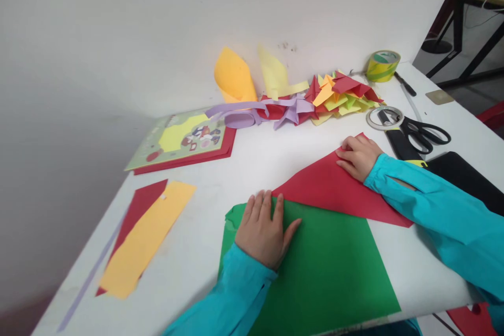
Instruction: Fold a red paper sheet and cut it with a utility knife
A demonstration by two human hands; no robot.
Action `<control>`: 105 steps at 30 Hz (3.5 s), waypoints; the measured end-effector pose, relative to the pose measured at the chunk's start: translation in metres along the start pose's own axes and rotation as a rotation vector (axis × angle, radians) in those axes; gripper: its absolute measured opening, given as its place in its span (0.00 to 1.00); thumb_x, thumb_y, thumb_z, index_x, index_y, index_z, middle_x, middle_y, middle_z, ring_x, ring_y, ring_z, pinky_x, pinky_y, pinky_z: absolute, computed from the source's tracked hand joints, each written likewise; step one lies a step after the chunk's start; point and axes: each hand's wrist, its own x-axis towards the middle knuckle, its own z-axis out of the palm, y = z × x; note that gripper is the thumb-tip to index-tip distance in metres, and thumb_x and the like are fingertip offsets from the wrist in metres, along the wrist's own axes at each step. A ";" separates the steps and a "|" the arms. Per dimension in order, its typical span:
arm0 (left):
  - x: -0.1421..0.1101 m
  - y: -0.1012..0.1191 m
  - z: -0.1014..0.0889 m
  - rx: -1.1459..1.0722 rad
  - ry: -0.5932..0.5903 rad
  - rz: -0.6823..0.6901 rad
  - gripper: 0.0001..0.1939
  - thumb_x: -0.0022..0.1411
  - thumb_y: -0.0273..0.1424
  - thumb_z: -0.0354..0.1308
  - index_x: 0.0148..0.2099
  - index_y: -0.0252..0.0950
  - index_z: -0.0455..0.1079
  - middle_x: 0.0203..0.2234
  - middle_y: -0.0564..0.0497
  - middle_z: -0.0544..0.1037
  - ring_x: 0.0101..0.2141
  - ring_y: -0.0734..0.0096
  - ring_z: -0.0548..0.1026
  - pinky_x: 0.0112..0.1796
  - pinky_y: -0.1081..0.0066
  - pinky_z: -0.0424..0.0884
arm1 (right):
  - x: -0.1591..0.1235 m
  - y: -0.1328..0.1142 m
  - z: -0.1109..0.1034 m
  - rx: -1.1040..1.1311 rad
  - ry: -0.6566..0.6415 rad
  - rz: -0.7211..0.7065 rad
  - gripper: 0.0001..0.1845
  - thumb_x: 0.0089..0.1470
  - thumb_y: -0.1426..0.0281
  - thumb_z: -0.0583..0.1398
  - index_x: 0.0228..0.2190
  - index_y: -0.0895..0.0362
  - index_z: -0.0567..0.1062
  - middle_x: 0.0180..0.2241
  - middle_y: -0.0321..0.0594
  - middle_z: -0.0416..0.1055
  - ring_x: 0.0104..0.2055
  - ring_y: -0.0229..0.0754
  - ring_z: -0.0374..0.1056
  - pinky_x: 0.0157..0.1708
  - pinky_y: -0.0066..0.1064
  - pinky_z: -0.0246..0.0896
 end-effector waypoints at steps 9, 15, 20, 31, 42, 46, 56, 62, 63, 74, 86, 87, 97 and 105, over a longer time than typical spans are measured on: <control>0.005 0.024 -0.012 -0.170 -0.136 0.202 0.34 0.66 0.48 0.41 0.64 0.27 0.53 0.60 0.39 0.60 0.60 0.51 0.57 0.54 0.55 0.64 | 0.000 -0.001 -0.002 -0.021 0.001 0.008 0.15 0.58 0.60 0.54 0.38 0.54 0.77 0.41 0.44 0.67 0.41 0.46 0.57 0.33 0.35 0.44; 0.008 0.010 -0.001 -0.163 -0.111 0.169 0.33 0.66 0.48 0.40 0.62 0.27 0.56 0.60 0.38 0.60 0.60 0.48 0.57 0.54 0.52 0.64 | 0.000 -0.005 -0.007 -0.043 -0.044 0.017 0.18 0.58 0.59 0.53 0.40 0.55 0.76 0.42 0.46 0.66 0.41 0.47 0.57 0.35 0.36 0.44; 0.016 -0.003 0.003 -0.198 -0.129 0.208 0.32 0.67 0.45 0.39 0.63 0.25 0.55 0.60 0.36 0.61 0.60 0.50 0.57 0.55 0.52 0.63 | 0.000 -0.007 -0.006 -0.055 -0.029 0.029 0.18 0.57 0.58 0.54 0.39 0.55 0.77 0.41 0.47 0.66 0.40 0.47 0.56 0.34 0.36 0.43; 0.008 0.005 0.008 -0.307 -0.100 0.224 0.35 0.62 0.49 0.47 0.64 0.34 0.53 0.64 0.33 0.46 0.63 0.40 0.47 0.55 0.43 0.57 | 0.001 -0.010 -0.009 -0.070 -0.054 0.045 0.18 0.58 0.59 0.53 0.40 0.55 0.77 0.42 0.47 0.65 0.41 0.48 0.56 0.35 0.37 0.44; 0.009 0.018 0.003 -0.312 -0.100 0.280 0.40 0.59 0.54 0.48 0.66 0.35 0.49 0.65 0.35 0.46 0.63 0.41 0.47 0.56 0.41 0.52 | 0.001 -0.012 -0.011 -0.096 -0.066 0.047 0.17 0.58 0.59 0.53 0.39 0.55 0.76 0.43 0.47 0.66 0.42 0.49 0.56 0.36 0.37 0.45; 0.006 0.027 -0.001 -0.331 -0.108 0.315 0.44 0.61 0.53 0.43 0.67 0.26 0.41 0.62 0.34 0.55 0.62 0.49 0.51 0.59 0.49 0.51 | 0.000 -0.012 -0.009 -0.093 -0.043 0.053 0.17 0.58 0.59 0.54 0.40 0.55 0.76 0.43 0.46 0.66 0.42 0.49 0.56 0.37 0.38 0.46; 0.009 0.046 -0.018 -0.280 -0.170 0.333 0.41 0.60 0.55 0.43 0.65 0.30 0.51 0.63 0.43 0.56 0.62 0.38 0.48 0.58 0.40 0.40 | 0.001 -0.016 -0.016 -0.093 -0.072 0.067 0.17 0.58 0.60 0.54 0.41 0.56 0.76 0.45 0.47 0.66 0.45 0.50 0.57 0.37 0.38 0.47; 0.011 0.043 -0.022 -0.255 -0.197 0.409 0.35 0.60 0.47 0.49 0.65 0.39 0.51 0.62 0.52 0.57 0.61 0.34 0.48 0.57 0.34 0.36 | 0.001 -0.017 -0.017 -0.089 -0.083 0.071 0.17 0.58 0.59 0.54 0.41 0.55 0.76 0.45 0.47 0.66 0.45 0.50 0.56 0.38 0.39 0.47; 0.011 0.043 -0.022 -0.243 -0.203 0.418 0.35 0.60 0.47 0.50 0.65 0.40 0.52 0.63 0.53 0.57 0.61 0.32 0.48 0.56 0.33 0.35 | 0.001 -0.017 -0.017 -0.090 -0.080 0.068 0.17 0.59 0.59 0.54 0.41 0.55 0.76 0.45 0.47 0.66 0.44 0.50 0.56 0.38 0.38 0.47; 0.012 0.011 -0.007 -0.188 -0.130 0.380 0.37 0.63 0.52 0.41 0.65 0.32 0.51 0.57 0.38 0.64 0.58 0.44 0.58 0.57 0.37 0.31 | 0.003 -0.009 -0.009 -0.065 -0.090 0.042 0.20 0.59 0.57 0.52 0.42 0.55 0.76 0.44 0.47 0.66 0.43 0.49 0.56 0.37 0.38 0.47; 0.022 -0.017 0.002 0.002 -0.005 0.263 0.31 0.68 0.46 0.33 0.56 0.28 0.62 0.49 0.37 0.72 0.51 0.52 0.69 0.56 0.47 0.55 | 0.002 -0.012 -0.010 -0.082 -0.094 0.051 0.19 0.59 0.59 0.53 0.43 0.56 0.75 0.45 0.48 0.66 0.44 0.50 0.56 0.37 0.38 0.46; 0.023 -0.016 0.002 0.012 0.002 0.253 0.31 0.68 0.46 0.33 0.56 0.28 0.63 0.48 0.37 0.73 0.50 0.52 0.69 0.55 0.47 0.56 | 0.002 -0.012 -0.010 -0.083 -0.095 0.048 0.19 0.59 0.58 0.53 0.43 0.56 0.75 0.45 0.48 0.66 0.44 0.50 0.56 0.37 0.38 0.46; 0.013 0.035 -0.008 -0.257 0.008 0.303 0.34 0.65 0.49 0.40 0.56 0.23 0.63 0.52 0.36 0.70 0.56 0.44 0.61 0.58 0.43 0.51 | 0.001 -0.014 -0.011 -0.113 -0.084 0.041 0.20 0.59 0.59 0.52 0.43 0.57 0.75 0.45 0.49 0.66 0.44 0.50 0.56 0.37 0.38 0.47; 0.007 0.060 -0.011 -0.395 0.003 0.380 0.35 0.63 0.49 0.44 0.60 0.25 0.59 0.54 0.39 0.68 0.59 0.48 0.58 0.61 0.46 0.43 | 0.001 -0.015 -0.013 -0.116 -0.099 0.048 0.19 0.59 0.59 0.52 0.43 0.56 0.75 0.45 0.49 0.66 0.44 0.50 0.56 0.37 0.38 0.47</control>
